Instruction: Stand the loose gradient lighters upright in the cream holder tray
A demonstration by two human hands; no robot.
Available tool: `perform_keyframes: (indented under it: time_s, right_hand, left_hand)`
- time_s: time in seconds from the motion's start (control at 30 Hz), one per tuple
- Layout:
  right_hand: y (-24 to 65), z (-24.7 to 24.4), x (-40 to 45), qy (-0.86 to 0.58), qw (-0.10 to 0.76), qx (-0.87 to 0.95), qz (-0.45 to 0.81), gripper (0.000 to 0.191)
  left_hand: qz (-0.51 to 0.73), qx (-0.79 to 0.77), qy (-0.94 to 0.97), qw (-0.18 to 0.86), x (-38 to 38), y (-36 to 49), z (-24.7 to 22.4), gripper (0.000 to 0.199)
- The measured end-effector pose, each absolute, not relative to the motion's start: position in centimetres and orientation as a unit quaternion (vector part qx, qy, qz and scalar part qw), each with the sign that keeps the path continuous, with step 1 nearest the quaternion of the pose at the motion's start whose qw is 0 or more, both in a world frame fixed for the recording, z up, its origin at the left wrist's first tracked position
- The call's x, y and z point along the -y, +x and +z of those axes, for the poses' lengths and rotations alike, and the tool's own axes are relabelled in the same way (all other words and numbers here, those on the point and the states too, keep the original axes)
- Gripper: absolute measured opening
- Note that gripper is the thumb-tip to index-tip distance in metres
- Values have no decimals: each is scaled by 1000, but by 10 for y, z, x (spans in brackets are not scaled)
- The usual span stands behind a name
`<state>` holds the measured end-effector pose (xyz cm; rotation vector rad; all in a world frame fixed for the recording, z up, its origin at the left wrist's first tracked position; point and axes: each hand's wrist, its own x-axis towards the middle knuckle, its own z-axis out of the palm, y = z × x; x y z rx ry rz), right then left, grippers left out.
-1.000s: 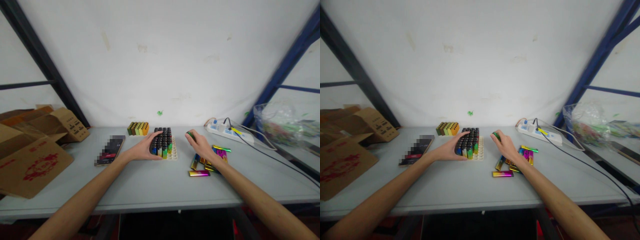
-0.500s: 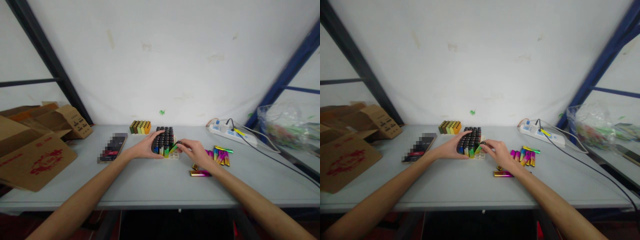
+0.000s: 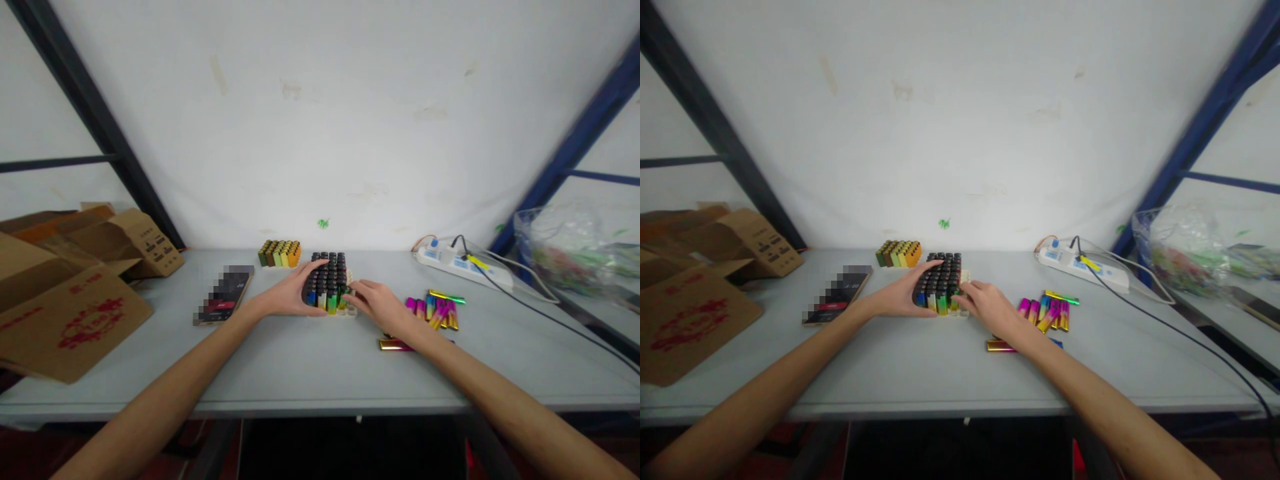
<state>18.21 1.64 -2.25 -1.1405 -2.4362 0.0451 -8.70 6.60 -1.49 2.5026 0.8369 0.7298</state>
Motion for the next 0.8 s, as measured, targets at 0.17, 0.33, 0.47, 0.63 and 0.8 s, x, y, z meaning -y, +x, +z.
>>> perform_keyframes:
  time_s: [0.17,0.33,0.47,0.63,0.8]
  right_hand:
    - [197,-16,-21,-387,170,906,18,38]
    - [242,2,-29,-434,149,888,44,32]
    - [285,7,-36,-544,89,833,40,33]
    - [307,12,-34,-636,29,767,75,43]
    - [286,13,-25,-612,11,778,139,40]
  left_hand:
    - [252,-303,898,195,-65,-87,-13,113]
    - [244,-312,897,193,-62,-86,-10,112]
    - [240,-318,896,196,-61,-86,-9,112]
    - [241,-316,898,191,-62,-87,-9,111]
    - [241,-320,896,193,-62,-87,-9,112]
